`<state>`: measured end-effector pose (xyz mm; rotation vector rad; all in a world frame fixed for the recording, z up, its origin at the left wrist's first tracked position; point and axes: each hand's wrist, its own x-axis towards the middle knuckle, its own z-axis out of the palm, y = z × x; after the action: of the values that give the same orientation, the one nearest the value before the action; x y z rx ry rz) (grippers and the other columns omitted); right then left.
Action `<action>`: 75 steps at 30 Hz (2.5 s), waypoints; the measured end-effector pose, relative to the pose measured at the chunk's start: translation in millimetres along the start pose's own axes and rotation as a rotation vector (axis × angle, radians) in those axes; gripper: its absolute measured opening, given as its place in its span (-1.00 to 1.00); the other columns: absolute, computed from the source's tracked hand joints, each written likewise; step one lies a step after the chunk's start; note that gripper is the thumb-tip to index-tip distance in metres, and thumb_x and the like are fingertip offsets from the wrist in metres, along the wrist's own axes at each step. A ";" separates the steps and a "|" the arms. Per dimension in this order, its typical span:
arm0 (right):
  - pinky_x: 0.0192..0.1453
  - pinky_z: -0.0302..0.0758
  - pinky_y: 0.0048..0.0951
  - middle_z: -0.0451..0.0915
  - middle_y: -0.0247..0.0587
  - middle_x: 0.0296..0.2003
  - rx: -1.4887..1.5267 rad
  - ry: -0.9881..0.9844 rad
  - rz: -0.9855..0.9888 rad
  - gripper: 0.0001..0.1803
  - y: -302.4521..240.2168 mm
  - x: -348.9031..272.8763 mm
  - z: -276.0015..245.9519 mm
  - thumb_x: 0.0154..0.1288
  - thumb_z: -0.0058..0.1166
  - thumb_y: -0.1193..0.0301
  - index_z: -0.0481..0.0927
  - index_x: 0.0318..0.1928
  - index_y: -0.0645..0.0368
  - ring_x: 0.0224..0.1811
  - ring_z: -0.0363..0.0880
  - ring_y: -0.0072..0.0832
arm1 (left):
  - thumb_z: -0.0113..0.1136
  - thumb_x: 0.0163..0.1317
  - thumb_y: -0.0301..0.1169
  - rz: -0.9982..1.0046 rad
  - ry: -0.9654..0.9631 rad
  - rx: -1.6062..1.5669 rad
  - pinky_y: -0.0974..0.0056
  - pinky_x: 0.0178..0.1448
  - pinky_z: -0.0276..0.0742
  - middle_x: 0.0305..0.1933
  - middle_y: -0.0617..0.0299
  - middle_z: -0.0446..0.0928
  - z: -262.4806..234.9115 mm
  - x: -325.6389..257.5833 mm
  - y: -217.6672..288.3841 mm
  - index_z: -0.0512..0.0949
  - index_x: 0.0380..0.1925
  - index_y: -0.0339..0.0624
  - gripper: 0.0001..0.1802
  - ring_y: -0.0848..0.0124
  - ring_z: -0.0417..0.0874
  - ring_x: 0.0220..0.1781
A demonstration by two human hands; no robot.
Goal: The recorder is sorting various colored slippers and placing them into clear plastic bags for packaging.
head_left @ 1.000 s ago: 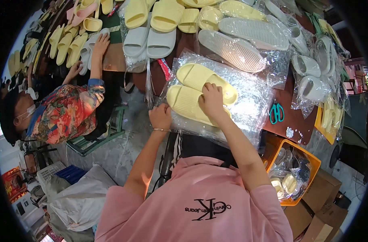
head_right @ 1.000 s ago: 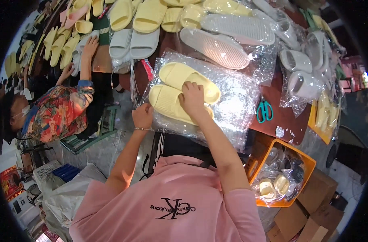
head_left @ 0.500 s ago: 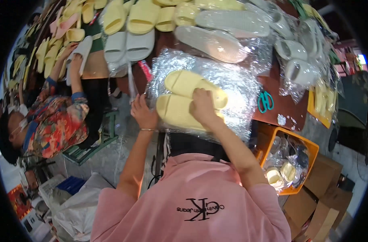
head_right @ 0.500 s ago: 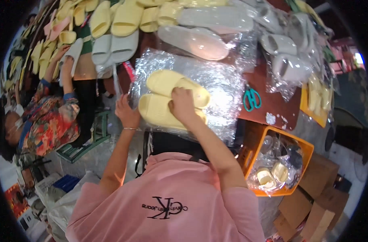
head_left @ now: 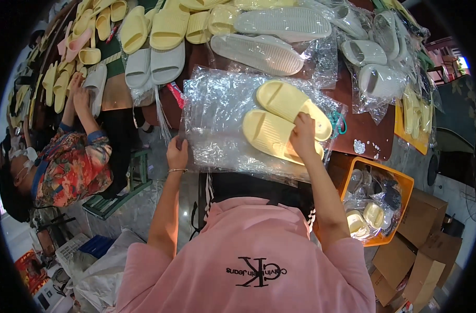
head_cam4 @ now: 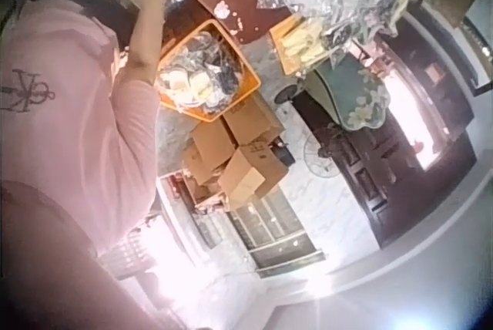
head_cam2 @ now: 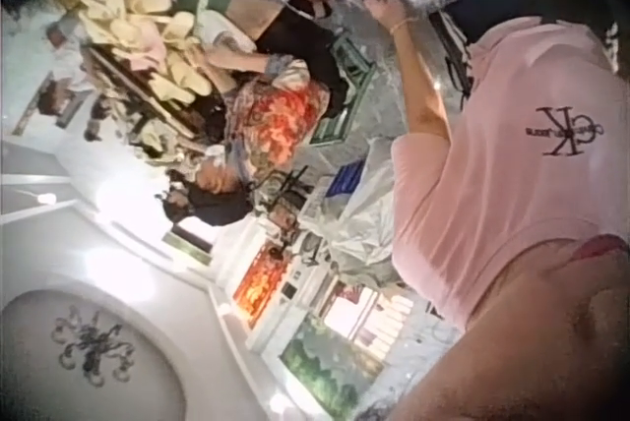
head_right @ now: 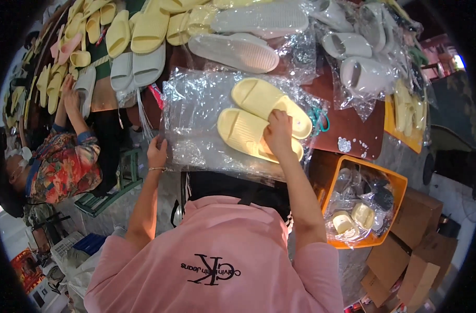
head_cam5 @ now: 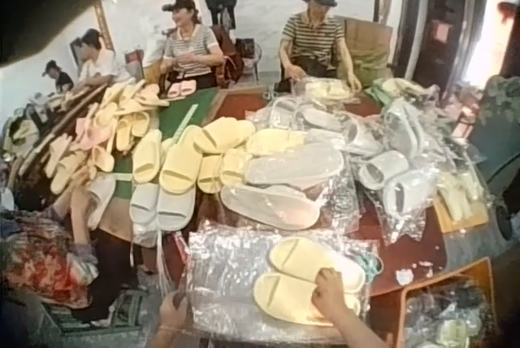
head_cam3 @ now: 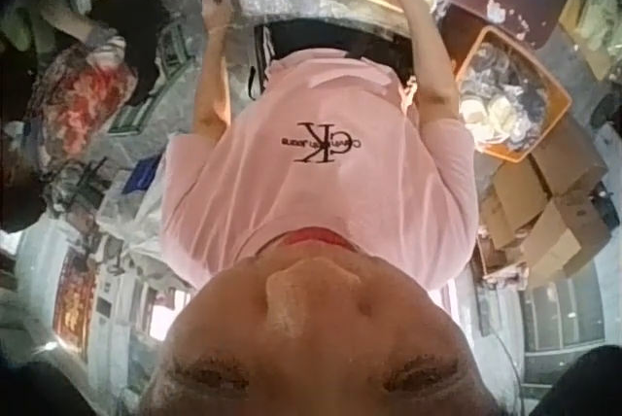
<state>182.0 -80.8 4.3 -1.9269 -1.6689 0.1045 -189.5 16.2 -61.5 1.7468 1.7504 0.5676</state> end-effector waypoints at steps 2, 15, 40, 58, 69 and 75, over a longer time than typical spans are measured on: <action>-0.11 0.22 -0.26 0.39 -0.11 -0.27 0.029 0.055 0.023 -0.73 -2.3 -0.1 -5.5 -0.32 -0.05 0.63 0.41 -0.43 0.26 -0.17 0.32 -0.20 | 0.16 0.07 -0.28 -0.091 0.008 -0.320 0.39 -0.20 0.38 -0.36 0.15 0.48 -4.6 8.0 -0.1 0.34 -0.03 -0.32 -0.50 0.45 0.48 -0.32; -0.07 0.17 -0.29 0.39 -0.20 -0.23 0.011 -0.040 0.146 -0.78 -15.5 -5.0 25.8 -0.14 0.00 0.48 0.42 -0.36 0.21 -0.15 0.31 -0.27 | 0.13 0.01 -0.15 0.293 0.042 0.371 0.04 0.05 0.23 -0.01 -0.08 0.30 12.9 -18.7 103.3 0.16 0.10 -0.32 -0.29 0.01 0.34 -0.01; -0.06 0.21 -0.22 0.37 -0.10 -0.27 0.206 -0.111 -0.049 -0.74 -87.2 8.9 32.4 -0.21 -0.02 0.60 0.41 -0.36 0.29 -0.19 0.30 -0.20 | 0.06 0.07 -0.45 0.270 -0.210 0.034 0.10 -0.02 0.36 0.10 -0.07 0.21 -5.0 -5.8 69.9 -0.14 0.28 0.10 -0.19 -0.04 0.35 0.04; -0.08 0.22 -0.25 0.41 -0.15 -0.22 0.184 -0.163 -0.076 -0.77 -46.6 12.2 40.2 -0.08 0.01 0.52 0.40 -0.31 0.19 -0.14 0.34 -0.24 | -0.13 0.19 -0.24 0.650 -0.172 0.256 0.02 0.32 -0.11 0.26 -0.17 0.06 58.3 18.6 109.2 0.06 0.17 -0.41 -0.38 -0.05 0.01 0.31; -0.12 0.24 -0.28 0.48 -0.33 -0.43 0.002 0.156 0.238 -0.87 15.1 -19.6 -15.5 -0.07 0.12 0.42 0.57 -0.41 0.04 -0.24 0.37 -0.32 | -0.07 0.15 -0.18 0.794 -0.047 0.161 -0.03 0.32 -0.20 0.27 -0.11 0.04 53.0 19.2 176.8 0.12 0.18 -0.23 -0.38 -0.04 -0.05 0.32; -0.13 0.20 -0.32 0.48 -0.40 -0.45 0.000 0.120 0.222 -0.92 13.6 -6.9 6.3 -0.12 0.14 0.39 0.56 -0.50 0.00 -0.25 0.36 -0.39 | -0.09 0.17 -0.10 0.784 -0.211 0.335 -0.07 0.32 -0.20 0.27 0.06 0.10 92.2 23.1 212.4 0.19 0.18 0.06 -0.44 0.01 -0.06 0.33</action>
<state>189.9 -85.5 -9.5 -2.0711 -1.3746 0.0735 30.4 38.5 11.3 2.6302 1.0090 0.3805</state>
